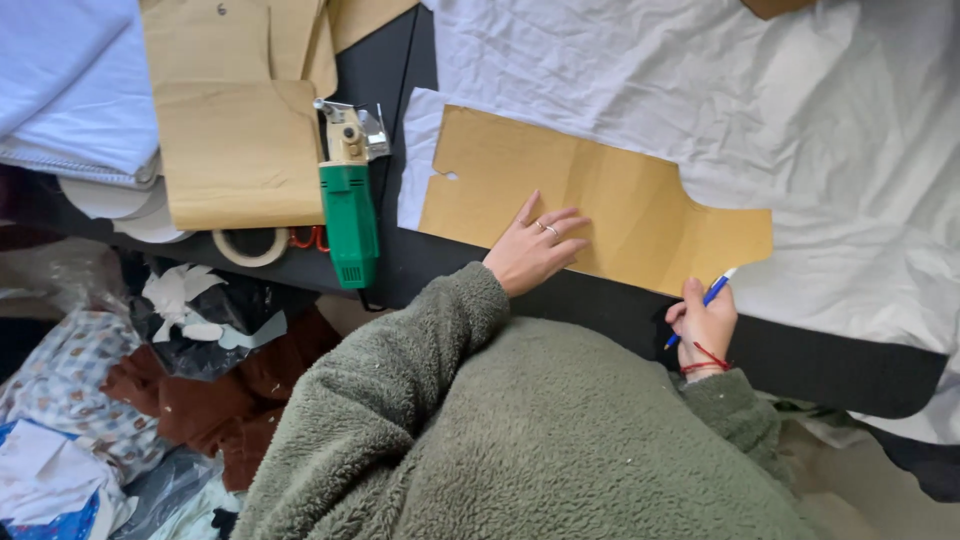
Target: The person folds a white fabric piece and uses a green electric rotary cutter to trim its edges. They then unfold a larger white fabric sheet, place a brown paper pattern on it, and use a blue pen to trace the pattern's outline. Finally, they use the rotary cutter to cut along the traced lines on the fabric.
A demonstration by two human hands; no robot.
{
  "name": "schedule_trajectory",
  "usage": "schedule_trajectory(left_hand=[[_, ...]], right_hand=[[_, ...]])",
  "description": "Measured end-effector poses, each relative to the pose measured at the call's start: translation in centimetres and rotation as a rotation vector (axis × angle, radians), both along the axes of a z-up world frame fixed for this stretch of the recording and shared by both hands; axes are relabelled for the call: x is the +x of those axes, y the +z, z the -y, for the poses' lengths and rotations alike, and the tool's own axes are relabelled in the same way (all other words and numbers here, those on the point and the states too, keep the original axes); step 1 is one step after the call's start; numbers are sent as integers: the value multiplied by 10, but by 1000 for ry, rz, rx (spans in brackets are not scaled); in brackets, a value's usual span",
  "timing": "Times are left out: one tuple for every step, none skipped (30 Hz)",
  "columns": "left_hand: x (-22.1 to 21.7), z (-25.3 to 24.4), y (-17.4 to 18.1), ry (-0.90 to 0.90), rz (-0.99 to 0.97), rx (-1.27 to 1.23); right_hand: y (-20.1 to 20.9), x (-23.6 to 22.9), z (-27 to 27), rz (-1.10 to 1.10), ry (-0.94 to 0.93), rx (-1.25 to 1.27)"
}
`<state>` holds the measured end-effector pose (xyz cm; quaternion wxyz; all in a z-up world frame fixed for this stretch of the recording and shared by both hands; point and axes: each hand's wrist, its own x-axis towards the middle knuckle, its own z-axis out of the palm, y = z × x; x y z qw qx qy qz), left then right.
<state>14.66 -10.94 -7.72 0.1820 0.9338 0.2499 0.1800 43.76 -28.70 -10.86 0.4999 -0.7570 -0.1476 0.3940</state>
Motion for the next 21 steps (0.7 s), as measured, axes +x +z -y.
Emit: schedule_trajectory(left_hand=[[5,0,1,-11,8,-5],[11,-4,1,-21,15,3],[17,-8,2,-31,22,11],[19,-9,6,-39,25,9],[20,-9,9,-31,9,-6],[20,-10,11,-22,-10,-19],[20,-6,9,-30,-9,-21],[18,-5,7,-19,3,14],[16,-3,5,-8,14,48],[17,-2,3,-9,14,45],[17,-2,2,-3,-2,50],[16,-3,0,12,-17,59],[19,-2,-1,20,-17,59],[19,-2,-1,19,-17,42],[18,-2,-2,17,-16,26],[14,-1,2,36,-24,24],[10,0,5,66,0,-37],[5,3,8,98,21,-99],[-5,4,13,118,12,-103],[-16,6,19,169,1,-127],[-26,7,24,221,-10,-151]], right_hand=[[4,-1,2,8,-11,-5],[7,-2,0,67,-32,-28],[11,-3,-2,126,-54,-51],[12,-1,0,129,-63,-53],[12,1,1,170,-28,-58],[12,0,2,209,9,-62],[8,3,8,210,1,-64],[3,6,11,335,36,-38],[-2,7,14,460,71,-12],[3,10,16,459,70,-15],[7,12,17,541,1,48],[10,16,13,624,-59,118],[30,15,5,624,-52,121],[49,14,-6,714,-73,125],[67,12,-17,804,-94,130],[87,-1,-37,795,-76,136],[107,-16,-56,675,-32,266],[126,-31,-73,546,13,389],[123,-44,-95,532,31,391],[121,-59,-116,392,188,365],[119,-75,-136,251,344,339]])
